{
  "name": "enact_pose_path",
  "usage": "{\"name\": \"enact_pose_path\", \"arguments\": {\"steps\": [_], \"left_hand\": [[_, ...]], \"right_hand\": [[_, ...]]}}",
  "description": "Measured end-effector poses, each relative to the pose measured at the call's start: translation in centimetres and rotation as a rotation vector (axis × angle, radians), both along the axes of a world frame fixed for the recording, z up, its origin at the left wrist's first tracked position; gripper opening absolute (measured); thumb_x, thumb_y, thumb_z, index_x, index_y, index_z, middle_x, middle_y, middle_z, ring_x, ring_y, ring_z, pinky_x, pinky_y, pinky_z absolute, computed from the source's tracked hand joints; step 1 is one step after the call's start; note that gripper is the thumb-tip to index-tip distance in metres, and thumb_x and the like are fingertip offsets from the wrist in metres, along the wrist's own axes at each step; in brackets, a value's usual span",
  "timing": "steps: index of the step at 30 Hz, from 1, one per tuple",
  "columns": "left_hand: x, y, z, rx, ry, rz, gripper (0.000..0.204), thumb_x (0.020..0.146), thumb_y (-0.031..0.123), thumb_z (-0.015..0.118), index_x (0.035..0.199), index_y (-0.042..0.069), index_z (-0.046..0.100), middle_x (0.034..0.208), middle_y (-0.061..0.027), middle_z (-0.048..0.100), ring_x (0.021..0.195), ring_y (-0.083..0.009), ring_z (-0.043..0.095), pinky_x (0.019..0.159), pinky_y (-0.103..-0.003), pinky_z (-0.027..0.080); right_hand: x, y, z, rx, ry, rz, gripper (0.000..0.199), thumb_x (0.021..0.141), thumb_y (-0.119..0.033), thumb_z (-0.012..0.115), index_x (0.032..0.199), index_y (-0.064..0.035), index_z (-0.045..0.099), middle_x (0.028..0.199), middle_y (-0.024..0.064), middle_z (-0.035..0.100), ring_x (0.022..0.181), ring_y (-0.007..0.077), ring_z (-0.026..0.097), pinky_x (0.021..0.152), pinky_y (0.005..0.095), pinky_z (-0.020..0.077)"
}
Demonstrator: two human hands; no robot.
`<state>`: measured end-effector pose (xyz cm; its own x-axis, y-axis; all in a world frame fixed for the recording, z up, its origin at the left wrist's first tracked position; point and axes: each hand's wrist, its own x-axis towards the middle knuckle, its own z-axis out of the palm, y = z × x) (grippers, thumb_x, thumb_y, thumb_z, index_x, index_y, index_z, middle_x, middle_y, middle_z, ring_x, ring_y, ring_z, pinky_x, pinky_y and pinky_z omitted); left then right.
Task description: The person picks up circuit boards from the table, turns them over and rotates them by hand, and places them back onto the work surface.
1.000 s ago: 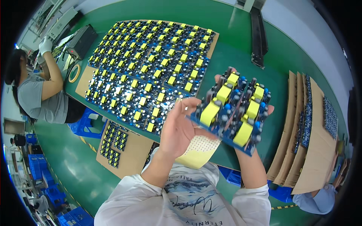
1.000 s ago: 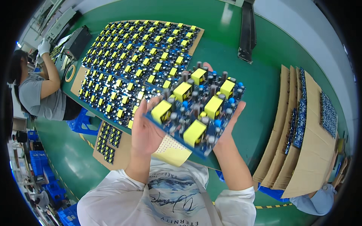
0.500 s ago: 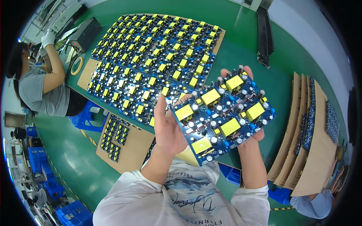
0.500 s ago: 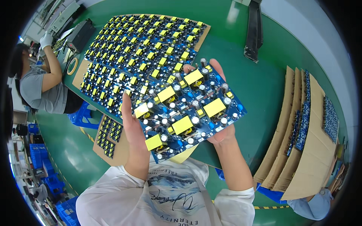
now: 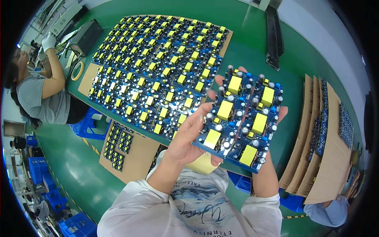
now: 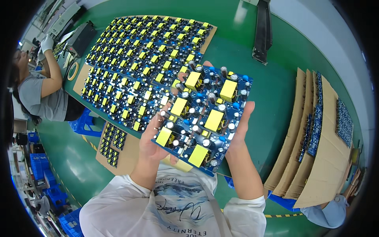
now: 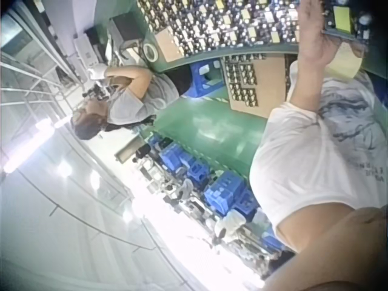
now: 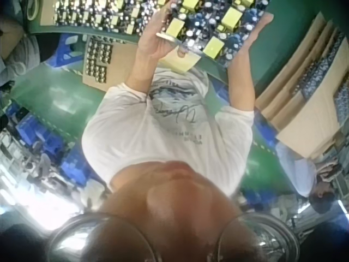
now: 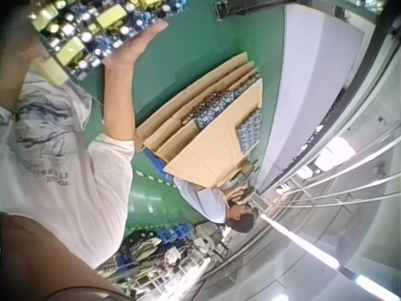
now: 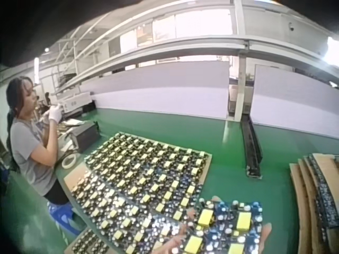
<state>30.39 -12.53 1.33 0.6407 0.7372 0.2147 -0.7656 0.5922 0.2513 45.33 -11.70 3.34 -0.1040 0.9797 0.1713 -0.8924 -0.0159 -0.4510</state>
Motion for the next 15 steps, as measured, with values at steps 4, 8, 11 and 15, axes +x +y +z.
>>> {"name": "enact_pose_path", "arguments": {"steps": [4, 8, 11, 15], "left_hand": [[-0.3, -0.4, -0.1, 0.054, 0.167, 0.049, 0.069, 0.082, 0.027, 0.06, 0.131, -0.002, 0.021, 0.123, -0.012, 0.046, 0.103, -0.0185, 0.054, 0.079, -0.03, 0.049], [-0.3, -0.7, -0.5, 0.155, 0.309, 0.137, 0.084, 0.075, 0.025, 0.069, 0.134, -0.004, 0.016, 0.126, -0.0113, 0.043, 0.108, -0.0179, 0.05, 0.088, -0.032, 0.043], [0.0, -0.9, -0.2, 0.214, 0.3, 0.29, 0.083, 0.073, 0.017, 0.07, 0.134, -0.004, 0.016, 0.125, -0.0112, 0.044, 0.11, -0.019, 0.049, 0.092, -0.034, 0.039], [0.3, -0.8, 0.7, 0.201, 0.396, 0.562, 0.077, 0.074, 0.006, 0.066, 0.132, -0.004, 0.018, 0.121, -0.0117, 0.046, 0.107, -0.0198, 0.05, 0.091, -0.033, 0.04]], "right_hand": [[0.3, -0.8, -1.4, -0.063, -0.003, 0.05, 0.099, 0.067, -0.068, 0.054, 0.135, -0.005, 0.021, 0.138, 0.0208, 0.025, 0.124, 0.0378, 0.031, 0.095, 0.0492, 0.0373], [1.3, -0.8, -2.5, -0.25, 0.146, 0.131, 0.092, 0.073, -0.068, 0.045, 0.135, -0.0052, 0.021, 0.139, 0.0167, 0.025, 0.125, 0.0354, 0.031, 0.098, 0.0484, 0.0343], [1.1, -0.4, -2.2, -0.174, 0.546, 0.359, 0.09, 0.075, -0.069, 0.039, 0.135, -0.0051, 0.021, 0.14, 0.0142, 0.025, 0.125, 0.0333, 0.031, 0.101, 0.0469, 0.0311], [-0.1, -0.5, -0.8, -0.134, -0.393, -0.285, 0.082, 0.082, -0.066, 0.03, 0.135, -0.0042, 0.023, 0.136, 0.0116, 0.03, 0.119, 0.0258, 0.039, 0.099, 0.0419, 0.032]]}}
